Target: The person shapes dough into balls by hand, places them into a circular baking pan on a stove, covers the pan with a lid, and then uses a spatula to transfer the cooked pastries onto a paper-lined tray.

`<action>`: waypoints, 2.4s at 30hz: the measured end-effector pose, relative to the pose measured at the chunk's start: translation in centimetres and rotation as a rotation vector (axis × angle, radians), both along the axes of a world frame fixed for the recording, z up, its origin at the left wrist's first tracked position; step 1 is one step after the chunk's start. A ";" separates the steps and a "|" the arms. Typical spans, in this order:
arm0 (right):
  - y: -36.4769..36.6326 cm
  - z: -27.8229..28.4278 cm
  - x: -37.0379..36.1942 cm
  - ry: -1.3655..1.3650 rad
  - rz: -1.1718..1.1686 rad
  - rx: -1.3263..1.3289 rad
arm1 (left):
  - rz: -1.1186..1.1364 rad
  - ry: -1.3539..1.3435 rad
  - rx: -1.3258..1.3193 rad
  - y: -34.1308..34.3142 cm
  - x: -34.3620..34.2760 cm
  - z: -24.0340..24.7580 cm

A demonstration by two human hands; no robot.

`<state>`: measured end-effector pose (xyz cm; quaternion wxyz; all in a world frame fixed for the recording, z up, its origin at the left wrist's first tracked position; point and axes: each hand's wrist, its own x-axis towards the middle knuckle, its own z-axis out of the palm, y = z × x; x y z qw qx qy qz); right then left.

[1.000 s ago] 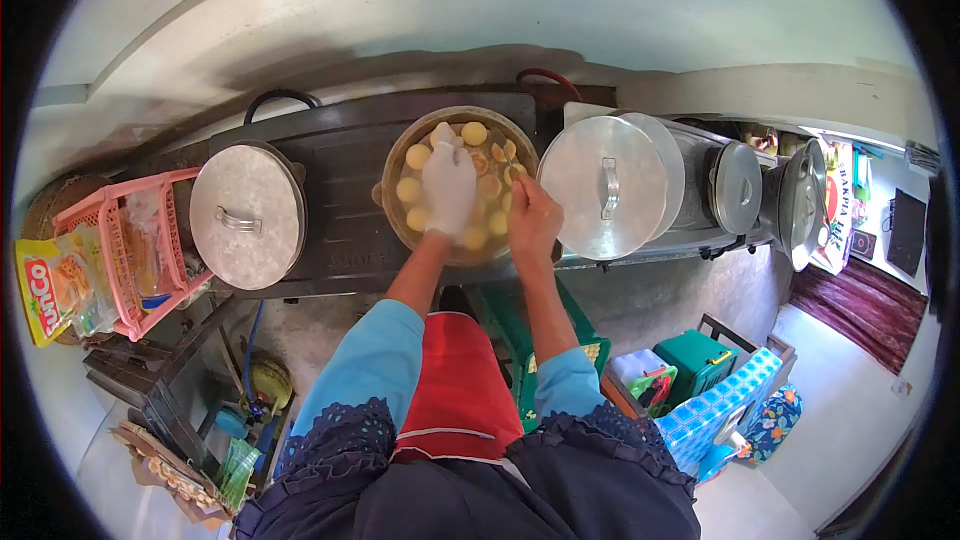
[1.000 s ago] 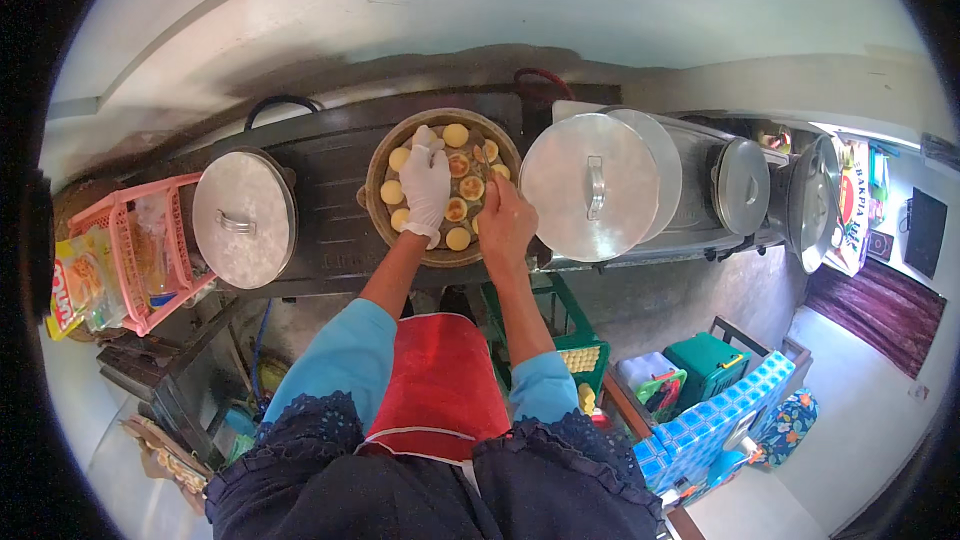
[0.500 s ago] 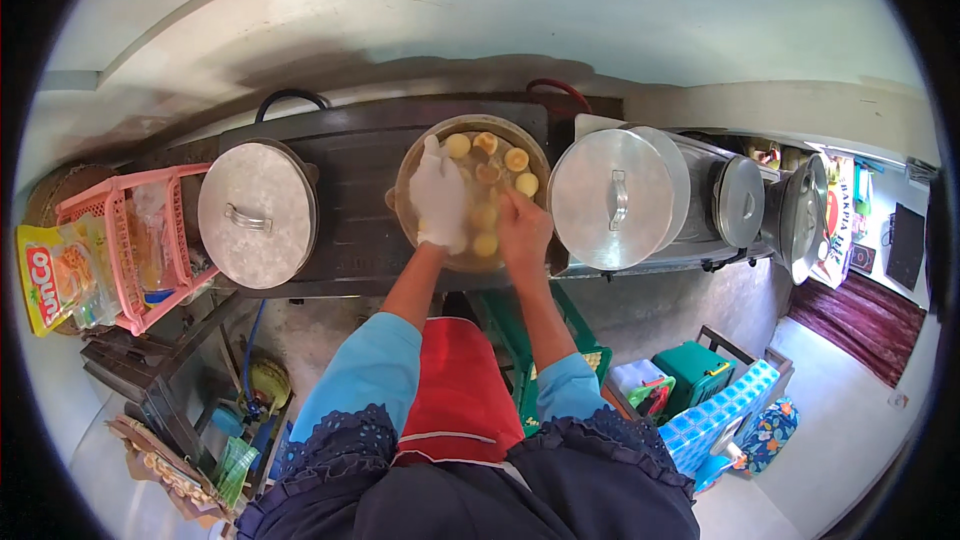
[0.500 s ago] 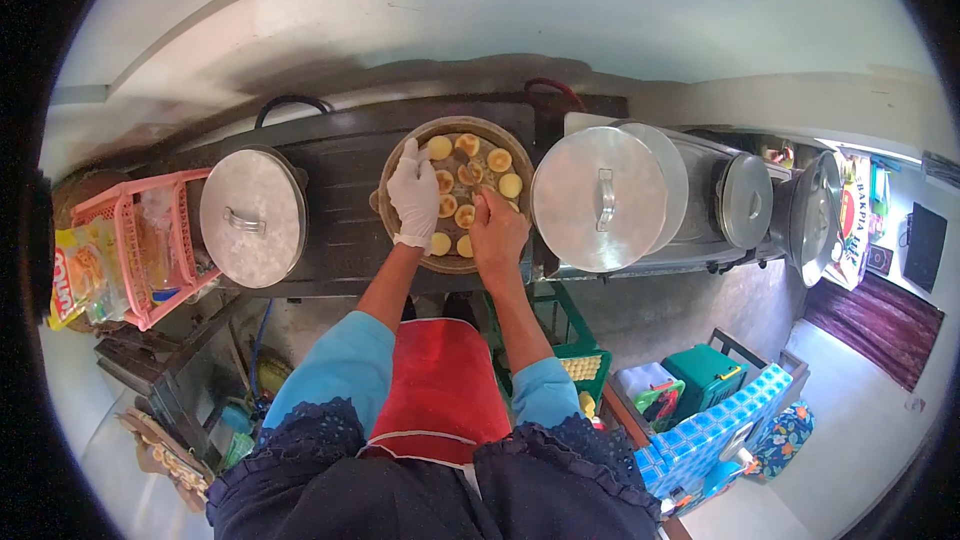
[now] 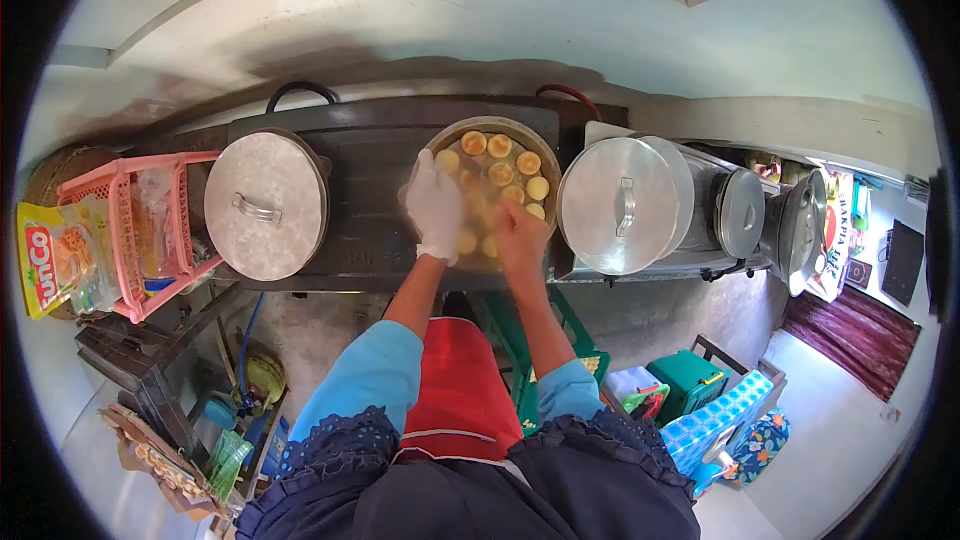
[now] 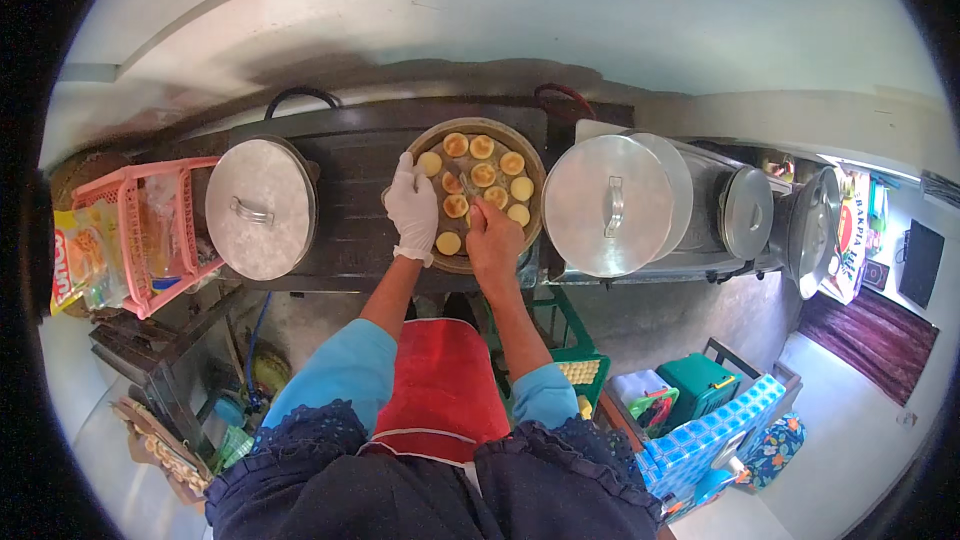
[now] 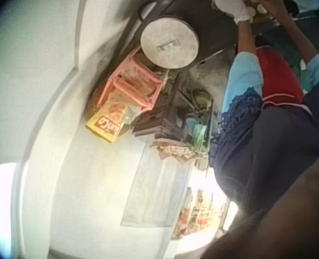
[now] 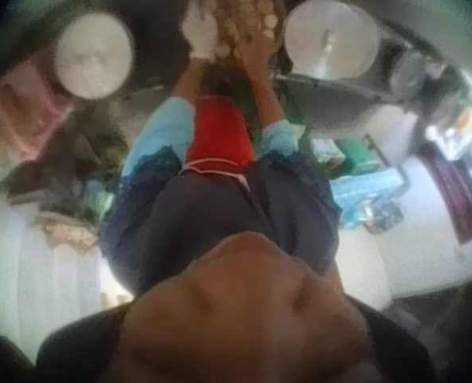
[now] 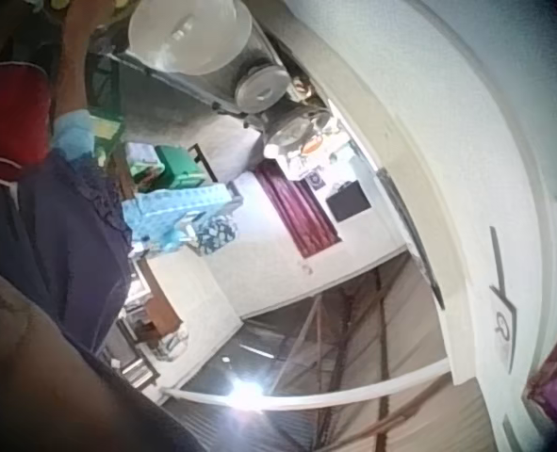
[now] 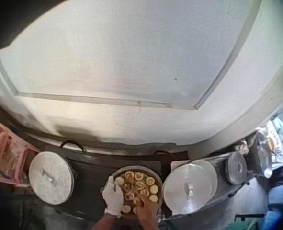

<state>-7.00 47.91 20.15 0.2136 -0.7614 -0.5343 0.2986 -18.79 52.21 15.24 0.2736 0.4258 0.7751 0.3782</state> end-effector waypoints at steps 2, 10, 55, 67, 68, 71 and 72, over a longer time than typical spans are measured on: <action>0.2 -0.6 -0.6 0.022 0.016 0.102 | 0.005 -0.012 0.081 -0.1 0.2 0.0; -2.8 1.4 -0.4 0.161 -0.043 -0.058 | 0.008 -0.020 -0.007 -2.9 -1.8 -0.2; 0.0 -1.0 1.4 -0.184 -0.060 0.231 | -0.637 0.565 0.111 0.8 0.3 1.7; -7.5 2.4 4.2 0.084 -0.198 0.140 | -0.514 0.621 -0.073 -4.2 -1.5 3.2; -8.5 2.4 3.9 0.191 -0.229 0.022 | -0.507 0.601 -0.091 -5.4 -1.9 3.5; -10.2 2.1 2.1 0.226 -0.147 0.004 | -0.508 0.603 -0.123 -8.4 -2.2 3.9; -10.5 1.8 1.7 0.228 -0.149 0.001 | -0.509 0.558 -0.154 -9.2 -2.2 4.1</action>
